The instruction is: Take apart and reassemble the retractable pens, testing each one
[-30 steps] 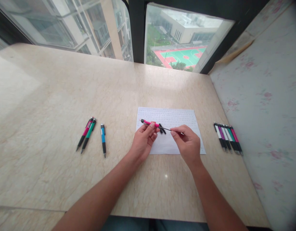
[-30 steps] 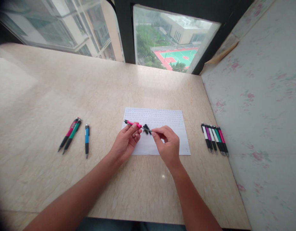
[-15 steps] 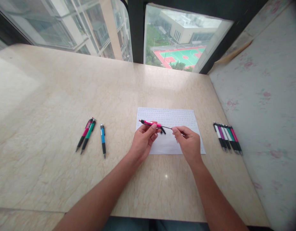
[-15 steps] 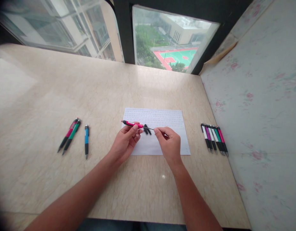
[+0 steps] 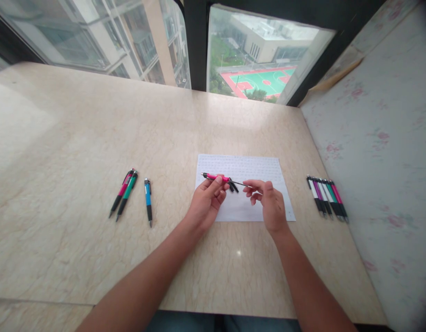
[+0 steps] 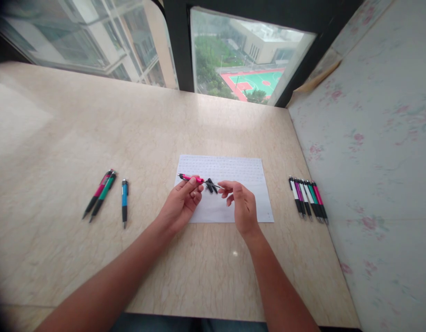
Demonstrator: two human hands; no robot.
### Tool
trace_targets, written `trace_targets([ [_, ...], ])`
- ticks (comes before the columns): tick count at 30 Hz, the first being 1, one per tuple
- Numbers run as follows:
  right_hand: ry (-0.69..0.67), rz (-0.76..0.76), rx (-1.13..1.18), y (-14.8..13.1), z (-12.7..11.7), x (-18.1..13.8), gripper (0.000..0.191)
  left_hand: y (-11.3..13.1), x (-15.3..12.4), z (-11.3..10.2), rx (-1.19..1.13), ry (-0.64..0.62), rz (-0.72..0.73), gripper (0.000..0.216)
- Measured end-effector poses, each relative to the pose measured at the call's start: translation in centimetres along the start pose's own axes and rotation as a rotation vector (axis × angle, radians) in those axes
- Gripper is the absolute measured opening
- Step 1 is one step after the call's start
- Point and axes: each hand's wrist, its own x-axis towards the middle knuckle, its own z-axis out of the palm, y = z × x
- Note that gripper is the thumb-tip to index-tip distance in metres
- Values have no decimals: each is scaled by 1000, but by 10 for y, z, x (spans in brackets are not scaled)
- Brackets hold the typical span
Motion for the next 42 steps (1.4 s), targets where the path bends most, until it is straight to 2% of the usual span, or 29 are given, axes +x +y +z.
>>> trace_targets([
  [2, 27, 1, -149, 5, 0, 2, 42, 3, 1, 0, -49, 13, 3, 15],
  [5, 14, -104, -533, 13, 2, 5, 24, 6, 3, 0, -96, 16, 5, 13],
  [8, -30, -173, -765, 19, 5, 5, 20, 8, 4, -1, -102, 19, 19, 11],
  [13, -107, -194, -758, 22, 5, 4, 18, 5, 5, -1, -84, 35, 35, 13],
  [15, -99, -193, -758, 22, 5, 5, 19, 5, 5, -1, -77, 39, 39, 14],
  [20, -108, -189, -947, 20, 10, 6, 38, 4, 5, -1, -68, 44, 31, 12],
  [25, -152, -197, -1080, 18, 15, 5, 34, 4, 5, -1, -67, 35, 35, 12],
  [32, -54, -221, -1002, 27, 12, 7, 24, 4, 5, -1, -61, 38, 29, 15],
  [35, 4, -209, -833, 26, 10, 8, 18, 5, 5, -1, -58, 41, 28, 15],
  [40, 114, -36, -448, 18, 4, 8, 16, 8, 4, 0, -47, 56, 37, 17],
  [42, 143, -7, -364, 16, 2, 8, 17, 8, 5, 0, -37, 57, 46, 17],
])
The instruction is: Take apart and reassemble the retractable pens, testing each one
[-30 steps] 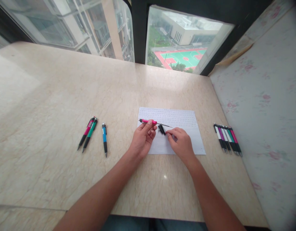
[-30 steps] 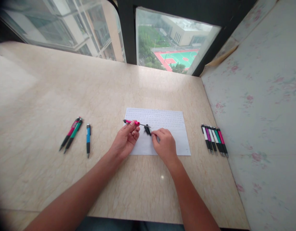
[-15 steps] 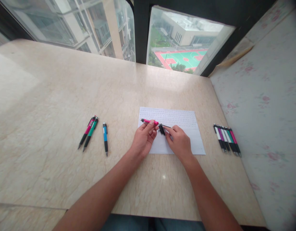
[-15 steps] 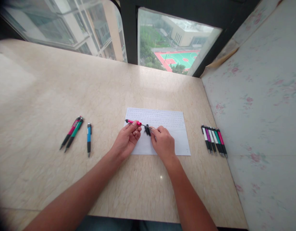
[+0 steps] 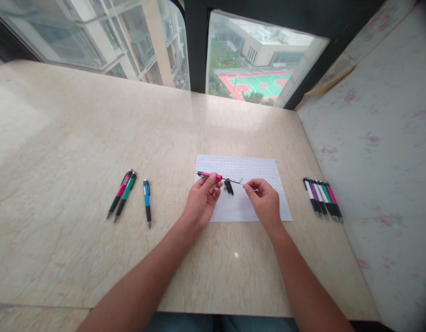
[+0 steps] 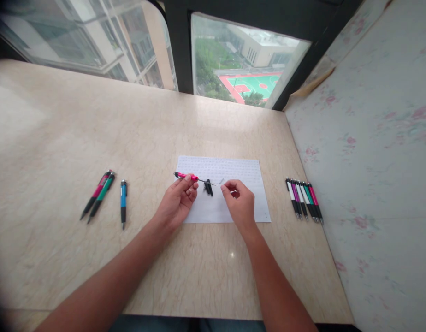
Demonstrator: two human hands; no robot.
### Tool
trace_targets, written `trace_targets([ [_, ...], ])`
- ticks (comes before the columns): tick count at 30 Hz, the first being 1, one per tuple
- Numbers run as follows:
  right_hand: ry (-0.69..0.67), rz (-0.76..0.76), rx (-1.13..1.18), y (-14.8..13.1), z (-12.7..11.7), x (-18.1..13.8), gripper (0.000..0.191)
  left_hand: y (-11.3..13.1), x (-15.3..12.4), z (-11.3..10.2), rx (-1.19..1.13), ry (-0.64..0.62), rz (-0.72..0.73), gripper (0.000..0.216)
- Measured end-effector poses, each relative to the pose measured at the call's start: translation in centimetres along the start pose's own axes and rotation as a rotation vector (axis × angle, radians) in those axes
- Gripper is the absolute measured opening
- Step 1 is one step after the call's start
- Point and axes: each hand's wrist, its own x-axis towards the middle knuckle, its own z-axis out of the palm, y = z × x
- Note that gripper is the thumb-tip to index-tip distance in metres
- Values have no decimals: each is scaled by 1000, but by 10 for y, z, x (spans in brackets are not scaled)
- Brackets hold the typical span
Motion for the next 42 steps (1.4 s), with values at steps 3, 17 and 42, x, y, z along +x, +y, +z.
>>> trace_targets([
  [3, 59, -41, -81, 3, -3, 2, 16, 0, 2, -1, 6, 2, 15, 16],
  [17, -66, -304, -653, 8, 9, 8, 20, -1, 3, -2, 34, 15, 32, 19],
  [42, -154, -273, -795, 9, -2, -3, 20, 0, 2, -1, 61, 23, 36, 19],
])
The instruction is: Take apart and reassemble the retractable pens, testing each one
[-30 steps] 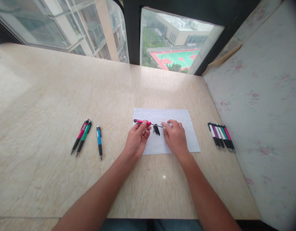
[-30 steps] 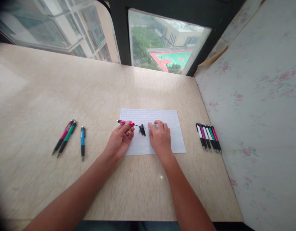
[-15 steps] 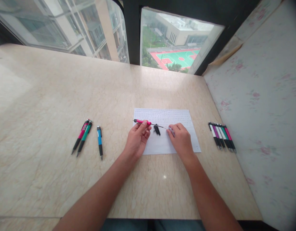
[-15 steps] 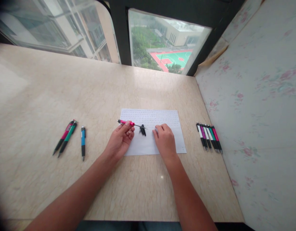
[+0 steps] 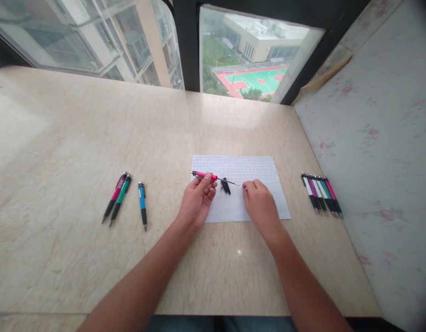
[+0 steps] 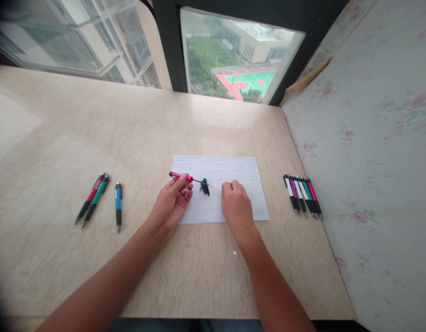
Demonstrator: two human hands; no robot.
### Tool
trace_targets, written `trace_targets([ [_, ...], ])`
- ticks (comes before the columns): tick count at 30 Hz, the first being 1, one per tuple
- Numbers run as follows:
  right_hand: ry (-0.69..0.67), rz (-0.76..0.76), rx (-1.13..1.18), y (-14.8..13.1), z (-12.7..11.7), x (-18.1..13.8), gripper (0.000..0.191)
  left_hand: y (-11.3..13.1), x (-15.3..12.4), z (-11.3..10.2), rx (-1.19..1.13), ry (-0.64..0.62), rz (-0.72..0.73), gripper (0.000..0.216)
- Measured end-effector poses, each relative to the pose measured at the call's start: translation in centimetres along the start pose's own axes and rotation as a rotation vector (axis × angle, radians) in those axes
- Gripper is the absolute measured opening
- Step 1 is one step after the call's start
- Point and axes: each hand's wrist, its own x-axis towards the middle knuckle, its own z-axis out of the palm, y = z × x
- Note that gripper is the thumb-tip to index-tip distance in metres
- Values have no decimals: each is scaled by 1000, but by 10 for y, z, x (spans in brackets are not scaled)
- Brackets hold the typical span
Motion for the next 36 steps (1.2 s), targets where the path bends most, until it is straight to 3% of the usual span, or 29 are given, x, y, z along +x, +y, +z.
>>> trace_targets([
  [5, -29, 30, -15, -2, -2, -2, 19, 0, 0, -1, 3, 0, 0, 18],
  [9, -31, 54, 113, 2, -5, -1, 16, 0, 1, -2, 1, -1, 2, 19],
  [15, 36, 133, 576, 5, -22, 6, 11, 0, 1, -2, -13, -1, -3, 19],
  [22, 117, 311, 1141, -10, -36, 4, 12, -1, 3, -4, -18, -6, 13, 20],
  [36, 146, 246, 1137, -21, -33, 1, 9, -1, 1, -2, -14, -5, 11, 20],
])
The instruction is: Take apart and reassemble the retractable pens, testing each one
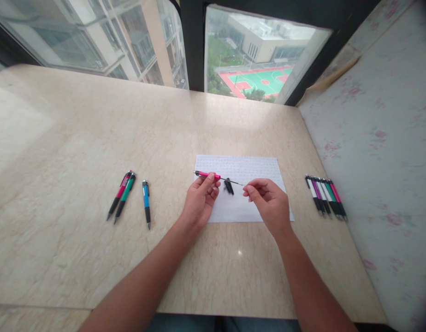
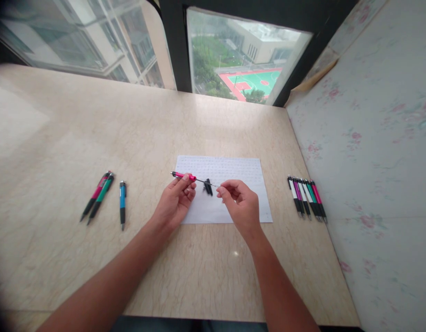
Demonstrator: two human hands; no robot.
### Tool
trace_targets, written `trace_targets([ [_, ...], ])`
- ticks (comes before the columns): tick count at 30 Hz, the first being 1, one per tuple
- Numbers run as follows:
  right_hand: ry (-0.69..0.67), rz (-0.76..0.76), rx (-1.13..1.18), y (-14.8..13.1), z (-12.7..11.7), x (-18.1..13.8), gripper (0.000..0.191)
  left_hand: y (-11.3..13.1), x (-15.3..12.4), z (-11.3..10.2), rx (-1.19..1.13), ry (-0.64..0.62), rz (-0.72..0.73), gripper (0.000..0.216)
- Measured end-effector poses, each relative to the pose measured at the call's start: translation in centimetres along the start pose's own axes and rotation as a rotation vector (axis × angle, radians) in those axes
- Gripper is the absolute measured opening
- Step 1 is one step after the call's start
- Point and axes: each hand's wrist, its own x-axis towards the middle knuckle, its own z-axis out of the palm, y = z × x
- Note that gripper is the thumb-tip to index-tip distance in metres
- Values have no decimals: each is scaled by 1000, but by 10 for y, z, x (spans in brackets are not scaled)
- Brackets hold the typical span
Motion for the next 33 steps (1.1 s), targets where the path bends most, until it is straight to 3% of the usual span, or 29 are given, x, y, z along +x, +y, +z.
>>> trace_targets([
  [13, -31, -41, -84, 10, 6, -2, 6, -12, -9, 3, 63, -59, -82, 21],
  [26, -22, -82, -143, 17, 9, -3, 9, -7, -7, 1, 112, -85, -91, 22],
  [30, -46, -121, -196, 18, 8, -4, 29, -6, -6, 1, 61, -68, -93, 21],
  [33, -107, -222, -389, 20, 7, -3, 43, -3, -5, 2, 18, -60, -90, 20],
])
